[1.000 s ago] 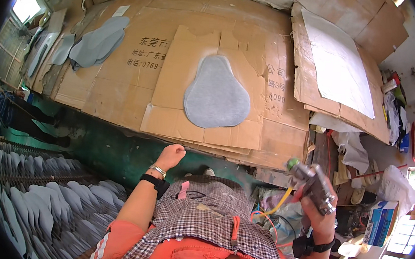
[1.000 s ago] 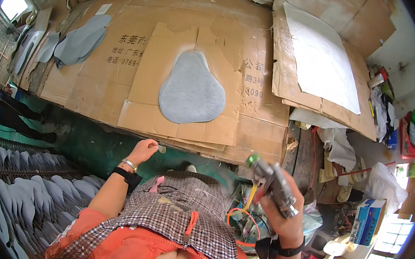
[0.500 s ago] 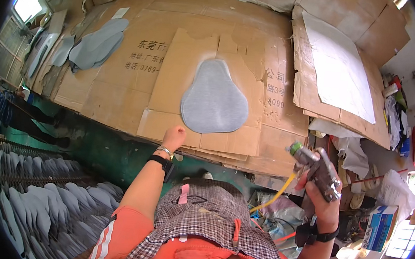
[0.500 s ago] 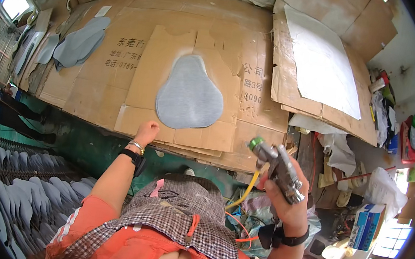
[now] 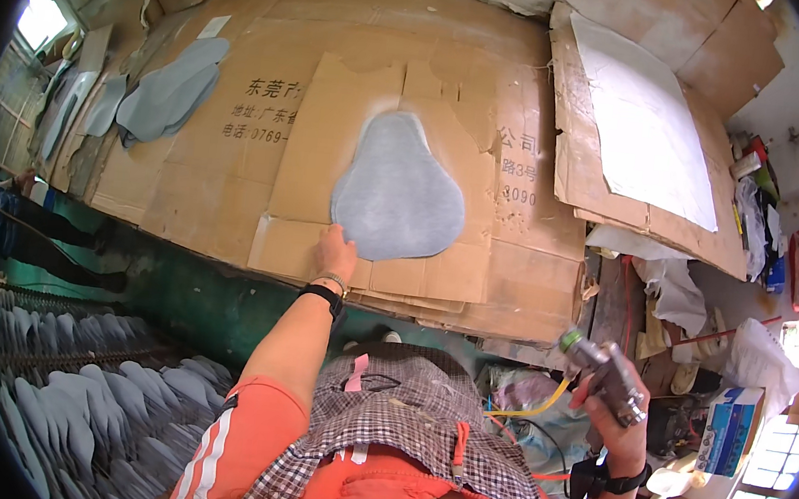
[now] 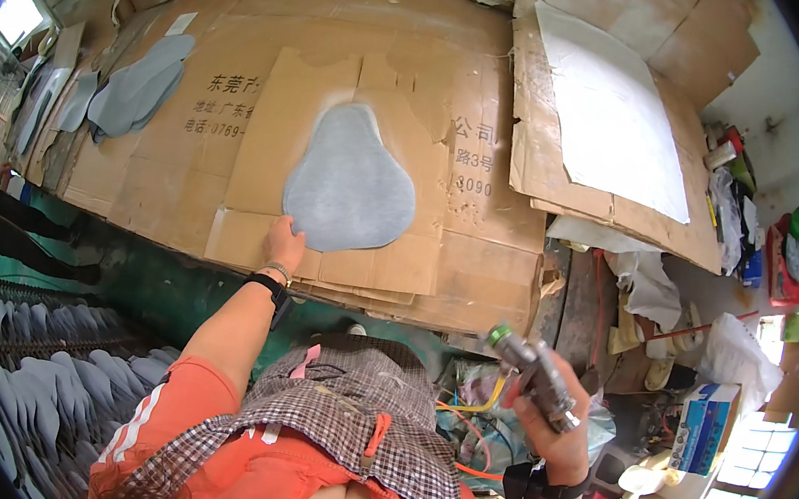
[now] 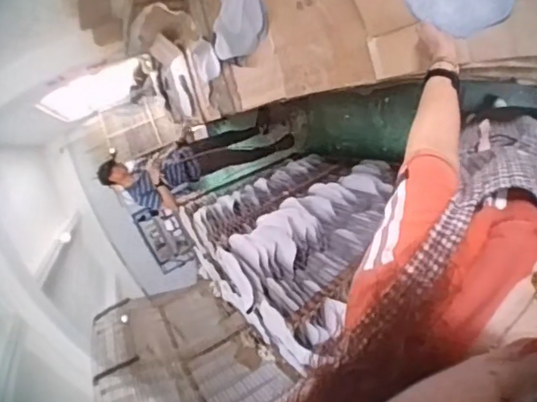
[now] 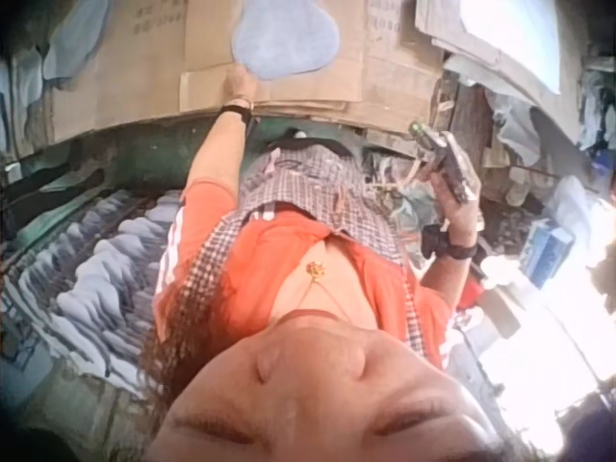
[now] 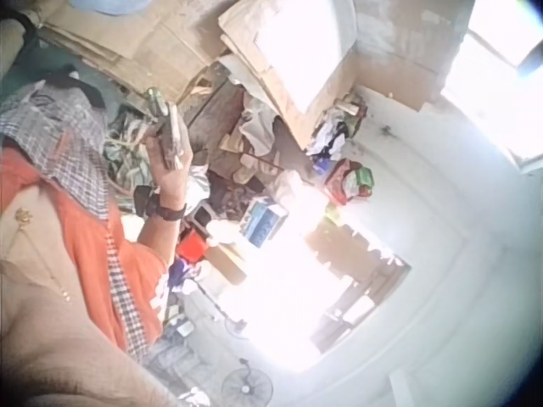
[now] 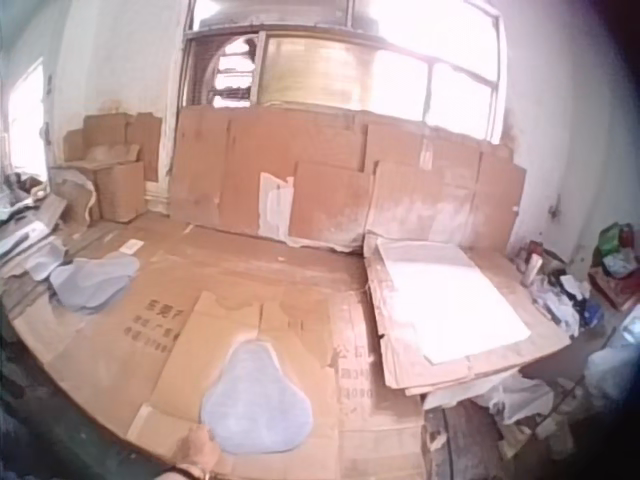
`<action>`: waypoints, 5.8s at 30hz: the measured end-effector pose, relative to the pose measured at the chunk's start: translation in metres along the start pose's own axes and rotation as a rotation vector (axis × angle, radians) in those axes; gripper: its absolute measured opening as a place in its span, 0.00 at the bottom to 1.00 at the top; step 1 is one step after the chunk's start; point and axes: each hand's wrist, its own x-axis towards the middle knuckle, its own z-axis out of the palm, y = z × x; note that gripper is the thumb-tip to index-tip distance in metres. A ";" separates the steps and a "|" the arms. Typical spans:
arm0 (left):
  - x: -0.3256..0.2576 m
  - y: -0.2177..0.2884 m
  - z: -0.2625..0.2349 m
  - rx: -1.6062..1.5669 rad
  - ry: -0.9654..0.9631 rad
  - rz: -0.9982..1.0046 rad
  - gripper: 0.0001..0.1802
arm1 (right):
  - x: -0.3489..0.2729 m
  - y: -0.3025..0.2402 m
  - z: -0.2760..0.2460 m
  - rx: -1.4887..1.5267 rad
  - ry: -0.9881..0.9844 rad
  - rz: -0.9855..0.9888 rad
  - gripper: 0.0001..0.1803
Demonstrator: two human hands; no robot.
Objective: The person repeatedly picks up grey shoe insoles and white foam pads from a rack and table. They use a handheld pneumatic tool to apply adhesive or fasten the foam pad to the insole, then place the assembled unit back onto the rack. The process is repetitive and involves handling multiple shoe components.
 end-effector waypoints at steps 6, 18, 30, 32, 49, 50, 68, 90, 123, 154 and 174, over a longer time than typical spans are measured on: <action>0.008 0.003 0.007 -0.128 0.049 -0.012 0.15 | 0.008 0.008 0.013 0.116 0.098 -0.010 0.31; 0.007 0.009 0.014 -1.309 -0.037 -0.647 0.30 | -0.017 0.006 -0.019 -0.060 0.029 0.064 0.32; 0.013 0.040 -0.035 -1.648 -0.197 -0.411 0.22 | 0.003 0.005 0.009 0.044 0.093 -0.042 0.38; 0.023 0.042 -0.080 -1.819 -0.201 -0.309 0.17 | -0.002 0.000 0.010 0.041 0.070 -0.027 0.39; 0.003 -0.075 -0.276 -1.983 0.213 0.031 0.15 | -0.031 -0.027 0.013 -0.140 0.120 0.093 0.37; 0.003 -0.078 -0.277 -1.995 0.201 0.032 0.15 | -0.034 -0.028 0.014 -0.139 0.092 0.115 0.37; -0.002 -0.079 -0.279 -2.120 -0.004 0.026 0.15 | -0.017 -0.025 0.071 -0.071 0.241 0.004 0.35; -0.009 -0.103 -0.276 -2.159 0.044 -0.007 0.19 | -0.033 -0.029 0.093 -0.054 0.276 -0.003 0.33; -0.028 -0.067 -0.259 -2.005 0.182 -0.078 0.17 | -0.045 -0.016 0.038 -0.059 0.099 -0.027 0.35; -0.027 -0.047 -0.257 -2.061 0.274 -0.118 0.09 | -0.020 0.002 -0.004 -0.078 0.071 -0.014 0.34; -0.105 -0.003 -0.532 -1.750 1.169 0.680 0.14 | 0.138 -0.002 0.175 0.039 -0.789 -0.031 0.20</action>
